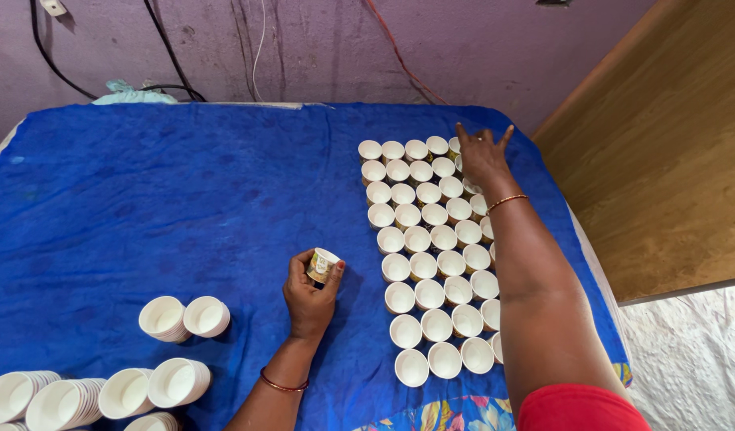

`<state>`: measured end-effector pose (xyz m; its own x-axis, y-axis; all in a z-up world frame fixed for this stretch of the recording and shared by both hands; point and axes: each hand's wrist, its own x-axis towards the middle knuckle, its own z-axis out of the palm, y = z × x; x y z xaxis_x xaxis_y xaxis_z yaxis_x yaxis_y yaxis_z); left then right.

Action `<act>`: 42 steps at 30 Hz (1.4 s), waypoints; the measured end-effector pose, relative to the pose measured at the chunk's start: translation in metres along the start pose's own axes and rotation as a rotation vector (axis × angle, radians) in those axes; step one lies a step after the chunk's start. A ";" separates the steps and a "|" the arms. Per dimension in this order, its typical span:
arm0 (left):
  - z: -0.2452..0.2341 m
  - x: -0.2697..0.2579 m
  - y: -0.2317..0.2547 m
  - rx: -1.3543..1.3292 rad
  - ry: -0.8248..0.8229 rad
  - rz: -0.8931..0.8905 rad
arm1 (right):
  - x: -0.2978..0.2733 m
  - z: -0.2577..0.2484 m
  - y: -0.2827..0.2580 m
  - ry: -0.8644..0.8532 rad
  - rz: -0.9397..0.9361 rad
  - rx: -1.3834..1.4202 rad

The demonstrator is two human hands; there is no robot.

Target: The person organizes paper cups by taking them from stacks and placing them individually in a grid pattern on a blue surface, then restacks them into small groups.

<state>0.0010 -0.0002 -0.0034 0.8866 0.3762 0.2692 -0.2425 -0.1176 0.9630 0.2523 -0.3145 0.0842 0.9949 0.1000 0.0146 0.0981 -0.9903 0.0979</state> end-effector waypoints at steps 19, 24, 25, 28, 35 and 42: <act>0.000 0.000 0.000 0.015 0.010 0.014 | -0.013 0.007 -0.014 0.188 -0.073 0.184; 0.000 0.000 0.002 0.020 0.014 0.000 | -0.040 -0.009 -0.023 0.274 -0.056 0.302; 0.000 0.000 0.002 0.000 0.010 0.004 | -0.053 -0.014 -0.023 0.290 -0.091 0.336; 0.001 -0.001 -0.001 -0.035 0.006 0.020 | -0.106 -0.030 -0.017 0.322 -0.153 0.424; 0.000 0.000 -0.008 -0.072 0.015 0.011 | -0.258 -0.053 0.005 0.561 -0.089 0.676; 0.000 0.001 -0.024 -0.127 0.005 0.004 | -0.351 -0.027 -0.001 0.805 0.260 0.805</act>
<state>0.0071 0.0030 -0.0259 0.8837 0.3802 0.2731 -0.2945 -0.0019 0.9556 -0.0981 -0.3457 0.1059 0.7128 -0.3689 0.5965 0.1683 -0.7356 -0.6561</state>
